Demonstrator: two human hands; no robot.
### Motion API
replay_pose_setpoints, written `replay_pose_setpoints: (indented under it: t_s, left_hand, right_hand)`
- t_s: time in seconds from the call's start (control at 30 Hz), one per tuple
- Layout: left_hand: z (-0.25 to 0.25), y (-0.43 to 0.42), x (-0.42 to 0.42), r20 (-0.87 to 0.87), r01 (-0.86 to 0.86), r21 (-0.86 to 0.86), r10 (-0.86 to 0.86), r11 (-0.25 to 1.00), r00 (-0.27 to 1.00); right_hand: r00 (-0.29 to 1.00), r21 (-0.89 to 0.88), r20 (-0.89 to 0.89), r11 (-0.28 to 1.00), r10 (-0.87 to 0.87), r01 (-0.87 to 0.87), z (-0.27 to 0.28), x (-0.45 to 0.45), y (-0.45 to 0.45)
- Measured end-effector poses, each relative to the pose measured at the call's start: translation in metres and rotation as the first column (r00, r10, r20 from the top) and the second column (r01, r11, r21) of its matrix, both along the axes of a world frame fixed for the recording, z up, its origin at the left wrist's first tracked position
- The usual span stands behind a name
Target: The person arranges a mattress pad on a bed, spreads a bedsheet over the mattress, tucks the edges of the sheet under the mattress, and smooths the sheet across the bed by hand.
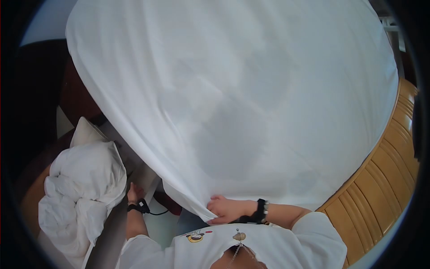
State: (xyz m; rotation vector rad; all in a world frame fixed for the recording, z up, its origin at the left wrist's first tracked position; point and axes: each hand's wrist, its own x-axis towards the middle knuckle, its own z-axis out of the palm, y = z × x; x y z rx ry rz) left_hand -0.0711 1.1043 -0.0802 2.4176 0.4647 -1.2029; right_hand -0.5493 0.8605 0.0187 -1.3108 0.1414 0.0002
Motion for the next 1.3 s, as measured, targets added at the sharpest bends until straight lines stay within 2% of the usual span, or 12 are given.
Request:
replay_pose_setpoints:
  t_s: [0.23, 0.3, 0.4, 0.57, 0.63, 0.8, 0.87, 0.97, 1.03, 1.17, 1.27, 1.3]
  left_hand:
    - [-0.005, -0.182, -0.107, -0.577, -0.049, -0.279, -0.127, 0.959, 0.806]
    - [-0.037, -0.254, -0.143, -0.371, -0.174, -0.659, -0.115, 0.731, 0.921]
    - [-0.072, -0.314, -0.131, -0.616, -0.252, -0.584, -0.219, 0.772, 0.757]
    - [-0.136, -0.245, -0.076, 0.247, 0.006, -0.379, 0.095, 0.926, 0.964]
    - [-0.147, -0.195, -0.031, 0.364, 0.257, -0.092, -0.208, 0.962, 0.908]
    - [-0.139, -0.217, -0.026, 0.534, 0.494, 0.120, -0.475, 0.861, 0.699]
    - [-0.178, -0.202, -0.013, 0.521, 0.546, 0.179, -0.549, 0.819, 0.653]
    - [-0.185, -0.213, -0.018, 0.522, 0.417, 0.188, -0.451, 0.889, 0.724]
    - [-0.174, -0.214, -0.017, 0.530, 0.389, 0.126, -0.393, 0.913, 0.751]
    - [-0.165, -0.180, 0.002, 0.487, 0.306, -0.118, -0.214, 0.945, 0.847]
    - [-0.131, -0.164, 0.012, 0.344, 0.203, -0.260, -0.105, 0.944, 0.933]
    - [-0.129, -0.167, 0.008, 0.275, 0.134, -0.312, -0.046, 0.941, 0.960]
  right_hand:
    - [0.979, -0.299, -0.201, 0.953, -0.008, -0.053, -0.066, 0.035, 0.038]
    - [0.967, -0.343, -0.257, 0.934, 0.009, -0.099, -0.073, 0.039, 0.033]
    - [0.944, -0.289, -0.304, 0.932, 0.128, -0.219, -0.059, 0.043, 0.023]
    - [0.742, -0.412, -0.655, 0.890, -0.140, -0.196, -0.113, 0.044, 0.055]
    - [0.548, -0.263, -0.835, 0.905, -0.040, -0.335, -0.129, 0.050, 0.046]
    - [0.857, 0.116, -0.507, 0.978, -0.090, 0.171, -0.071, 0.082, -0.051]
    - [0.755, -0.388, -0.293, 0.795, -0.586, 0.466, -0.038, 0.056, -0.126]
    - [0.328, -0.882, -0.109, 0.244, -0.938, 0.404, -0.047, -0.050, -0.254]
    - [0.221, -0.991, 0.131, -0.120, -0.967, 0.062, -0.071, -0.150, -0.341]
    - [-0.148, -0.937, 0.234, -0.182, -0.961, -0.298, -0.103, -0.243, -0.429]
    - [0.116, -0.980, -0.105, 0.122, -0.988, 0.157, -0.106, -0.072, -0.407]
    - [0.518, -0.972, 0.078, 0.051, -0.852, 0.230, -0.100, 0.000, -0.351]
